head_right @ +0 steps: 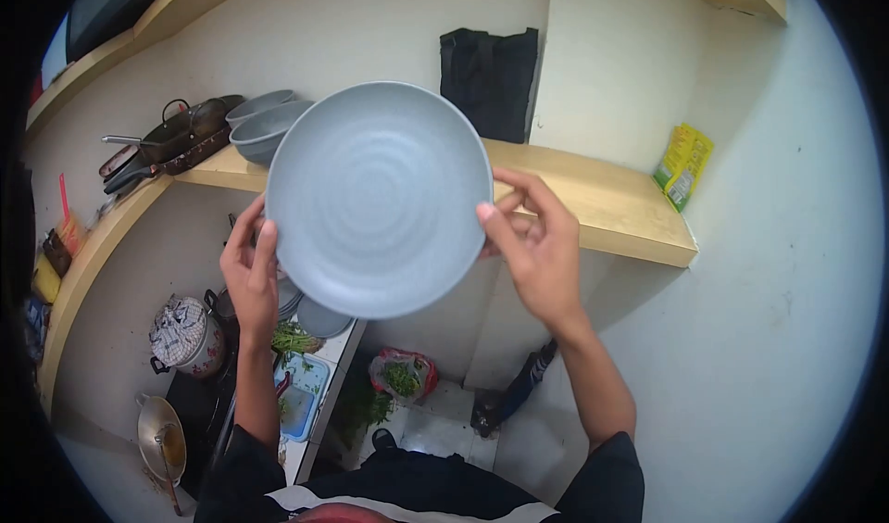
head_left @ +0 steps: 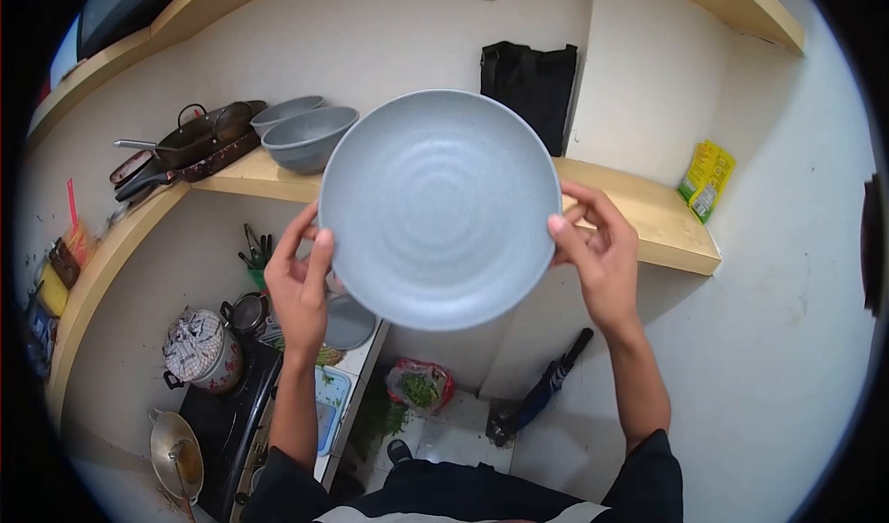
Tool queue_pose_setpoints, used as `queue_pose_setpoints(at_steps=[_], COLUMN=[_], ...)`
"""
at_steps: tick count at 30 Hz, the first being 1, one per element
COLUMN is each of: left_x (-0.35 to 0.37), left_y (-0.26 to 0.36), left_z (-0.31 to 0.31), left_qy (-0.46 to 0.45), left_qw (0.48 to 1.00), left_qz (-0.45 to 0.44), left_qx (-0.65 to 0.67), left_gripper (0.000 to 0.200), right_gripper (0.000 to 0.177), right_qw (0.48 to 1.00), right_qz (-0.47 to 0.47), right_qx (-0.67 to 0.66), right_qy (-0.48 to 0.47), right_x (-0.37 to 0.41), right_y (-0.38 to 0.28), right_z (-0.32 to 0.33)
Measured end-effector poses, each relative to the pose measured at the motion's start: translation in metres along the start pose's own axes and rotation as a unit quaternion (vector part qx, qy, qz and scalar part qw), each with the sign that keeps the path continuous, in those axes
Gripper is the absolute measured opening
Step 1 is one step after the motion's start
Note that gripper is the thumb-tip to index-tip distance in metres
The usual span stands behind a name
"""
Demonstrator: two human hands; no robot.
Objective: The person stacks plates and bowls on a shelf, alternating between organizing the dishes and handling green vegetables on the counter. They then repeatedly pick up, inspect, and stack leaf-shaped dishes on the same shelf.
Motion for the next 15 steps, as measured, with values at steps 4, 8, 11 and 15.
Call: queue_pose_setpoints(at_steps=[4,8,11,15], left_x=[-0.041,-0.074,-0.093,-0.106], left_y=[0.0,-0.008,-0.018,-0.04], left_z=[-0.029,-0.045,-0.06,-0.068], left_qy=[-0.045,-0.085,-0.164,-0.195], left_qw=[0.999,0.995,0.986,0.98], left_qz=[-0.004,-0.033,-0.02,-0.001], left_qx=[0.007,-0.028,-0.04,-0.044], left_gripper=[0.048,0.041,0.033,0.033], right_gripper=[0.034,0.031,0.029,0.028], right_qw=[0.999,0.998,0.995,0.985], right_qz=[-0.023,-0.045,-0.075,-0.108], right_qx=[0.014,0.037,0.064,0.13], right_qy=[-0.017,-0.028,-0.029,-0.027], right_x=[-0.043,-0.085,-0.116,-0.152], right_y=[-0.01,-0.005,0.004,0.023], right_z=[0.008,0.012,0.014,0.014])
Point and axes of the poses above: each hand's wrist, its own x-axis away from the middle knuckle, its own z-axis out of the back of the hand, y = z × x, the point moved 9 cm from there along -x, towards the middle knuckle, and after that the axes turned 12 degrees about -z, right-handed, at the moved point
